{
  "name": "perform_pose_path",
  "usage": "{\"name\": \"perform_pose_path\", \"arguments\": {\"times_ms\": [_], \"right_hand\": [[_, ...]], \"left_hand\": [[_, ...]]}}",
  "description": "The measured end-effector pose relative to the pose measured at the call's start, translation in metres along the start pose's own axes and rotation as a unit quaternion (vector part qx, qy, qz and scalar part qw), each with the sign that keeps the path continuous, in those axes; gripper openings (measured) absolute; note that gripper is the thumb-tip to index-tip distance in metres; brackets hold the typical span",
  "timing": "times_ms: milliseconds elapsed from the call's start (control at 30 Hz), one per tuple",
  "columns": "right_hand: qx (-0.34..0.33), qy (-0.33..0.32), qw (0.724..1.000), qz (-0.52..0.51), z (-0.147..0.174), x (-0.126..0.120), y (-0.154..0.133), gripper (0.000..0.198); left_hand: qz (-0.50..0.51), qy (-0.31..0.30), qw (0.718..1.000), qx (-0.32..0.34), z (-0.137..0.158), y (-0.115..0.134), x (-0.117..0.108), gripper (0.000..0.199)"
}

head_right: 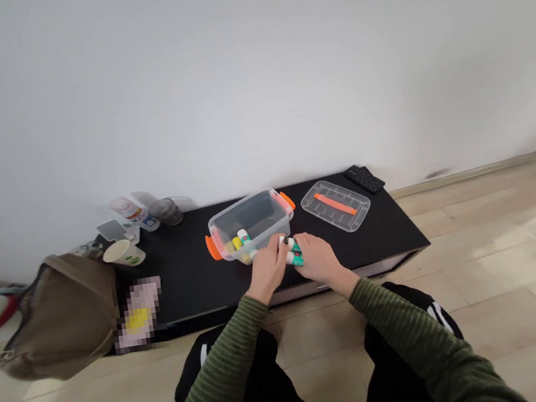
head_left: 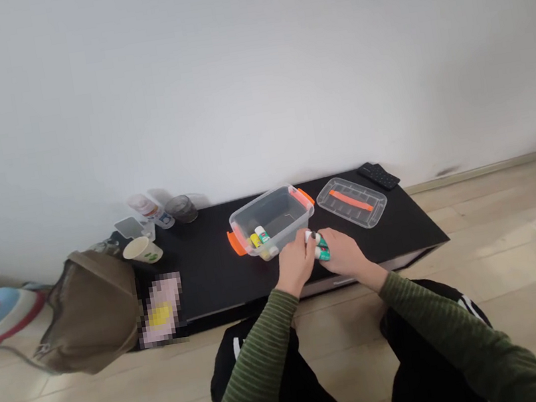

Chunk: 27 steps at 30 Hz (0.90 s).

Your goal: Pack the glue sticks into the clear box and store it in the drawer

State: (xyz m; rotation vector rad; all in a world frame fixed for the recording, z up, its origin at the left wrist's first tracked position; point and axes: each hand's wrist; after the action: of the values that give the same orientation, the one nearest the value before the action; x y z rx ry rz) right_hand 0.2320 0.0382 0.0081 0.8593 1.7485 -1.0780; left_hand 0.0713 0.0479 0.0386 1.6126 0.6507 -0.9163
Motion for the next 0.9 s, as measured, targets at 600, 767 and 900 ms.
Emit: {"name": "perform_pose_path", "arguments": {"times_ms": [600, 767, 900], "right_hand": [[0.133, -0.111, 0.983, 0.065, -0.003, -0.014, 0.024, 0.036], [0.282, -0.206, 0.937, -0.029, -0.012, -0.009, 0.070, 0.057], [0.345, -0.143, 0.928, -0.007, -0.024, 0.000, 0.084, 0.062]], "left_hand": [[-0.043, -0.031, 0.992, -0.119, -0.020, 0.016, 0.011, 0.044], [-0.169, -0.066, 0.982, -0.058, -0.024, 0.005, 0.020, 0.050], [-0.225, -0.115, 0.967, -0.038, -0.031, -0.003, 0.044, 0.050]]}}
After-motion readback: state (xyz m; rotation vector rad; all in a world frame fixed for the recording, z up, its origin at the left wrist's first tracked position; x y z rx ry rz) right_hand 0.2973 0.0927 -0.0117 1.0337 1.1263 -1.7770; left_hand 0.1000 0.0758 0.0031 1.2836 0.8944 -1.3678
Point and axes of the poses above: each hand's wrist, its own z-axis away from the middle knuckle, its own x-axis out of the palm, y = z × x, and after that the axes turned 3 degrees about -x, right-handed
